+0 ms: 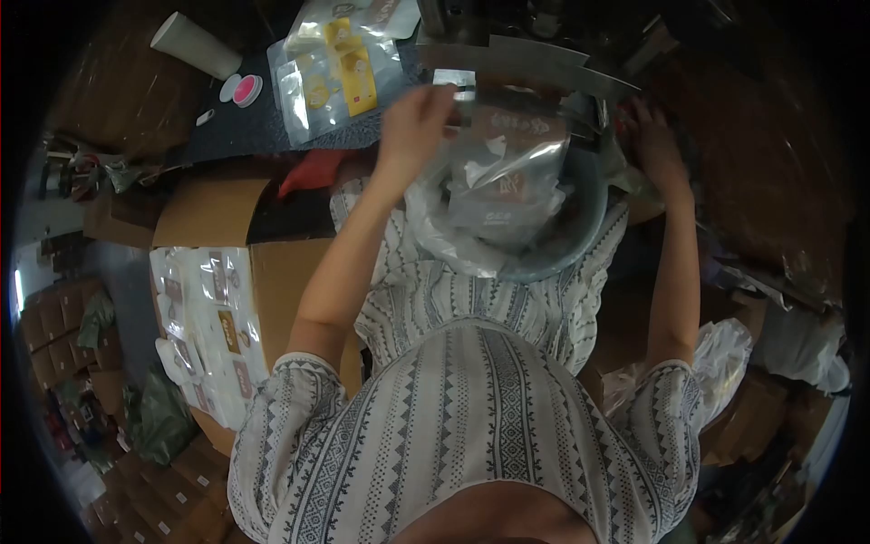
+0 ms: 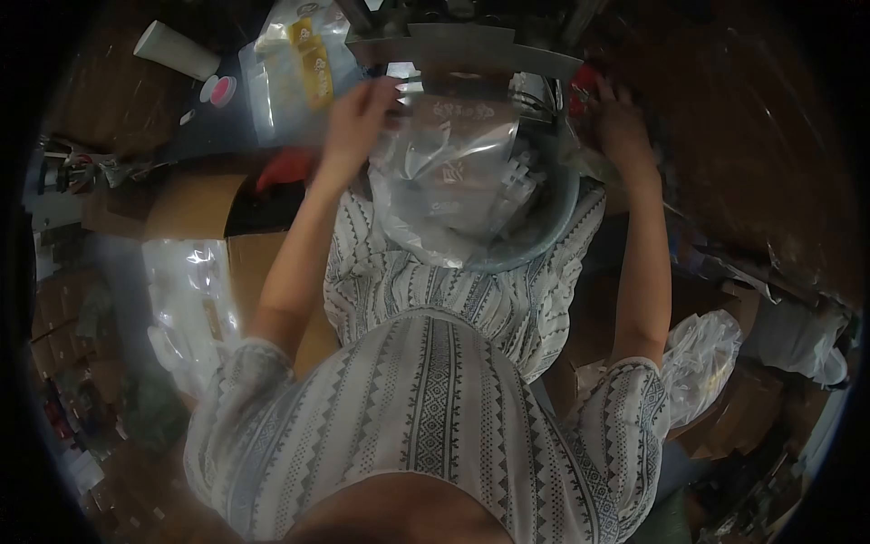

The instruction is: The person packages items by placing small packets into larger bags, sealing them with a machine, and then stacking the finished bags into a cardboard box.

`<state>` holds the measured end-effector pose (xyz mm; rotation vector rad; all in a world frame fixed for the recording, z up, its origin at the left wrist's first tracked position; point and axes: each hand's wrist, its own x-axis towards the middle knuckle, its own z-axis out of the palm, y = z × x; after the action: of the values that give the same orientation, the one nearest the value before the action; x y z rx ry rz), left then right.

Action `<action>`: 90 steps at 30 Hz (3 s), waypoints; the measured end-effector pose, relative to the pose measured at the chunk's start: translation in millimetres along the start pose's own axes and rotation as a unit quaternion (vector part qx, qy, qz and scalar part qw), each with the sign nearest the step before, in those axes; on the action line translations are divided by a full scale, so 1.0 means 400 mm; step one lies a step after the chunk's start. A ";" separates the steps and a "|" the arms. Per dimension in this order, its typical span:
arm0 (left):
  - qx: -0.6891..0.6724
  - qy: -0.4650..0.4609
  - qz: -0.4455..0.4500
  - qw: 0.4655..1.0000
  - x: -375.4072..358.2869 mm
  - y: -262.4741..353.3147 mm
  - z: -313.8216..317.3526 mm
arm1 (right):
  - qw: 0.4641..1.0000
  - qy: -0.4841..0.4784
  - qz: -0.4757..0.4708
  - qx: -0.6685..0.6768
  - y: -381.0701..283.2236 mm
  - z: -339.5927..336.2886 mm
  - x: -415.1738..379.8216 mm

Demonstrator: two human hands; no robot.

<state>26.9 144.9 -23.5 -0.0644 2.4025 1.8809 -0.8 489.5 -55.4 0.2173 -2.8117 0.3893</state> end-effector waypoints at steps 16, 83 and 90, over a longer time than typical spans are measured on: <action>0.382 0.178 0.220 0.879 -0.174 -0.028 -0.141 | 0.927 -0.145 0.020 0.345 -0.211 -0.214 -0.067; -0.178 -0.128 -0.102 0.970 -0.044 -0.009 0.092 | 0.999 0.009 0.039 0.020 -0.095 -0.152 -0.087; 0.423 0.201 0.165 0.868 0.109 -0.063 -0.187 | 0.985 -0.036 0.130 -0.104 0.021 -0.039 -0.070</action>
<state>-17.6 67.1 -34.1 0.0239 3.4891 0.7474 28.2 504.8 -51.7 -0.1858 -2.9331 0.1418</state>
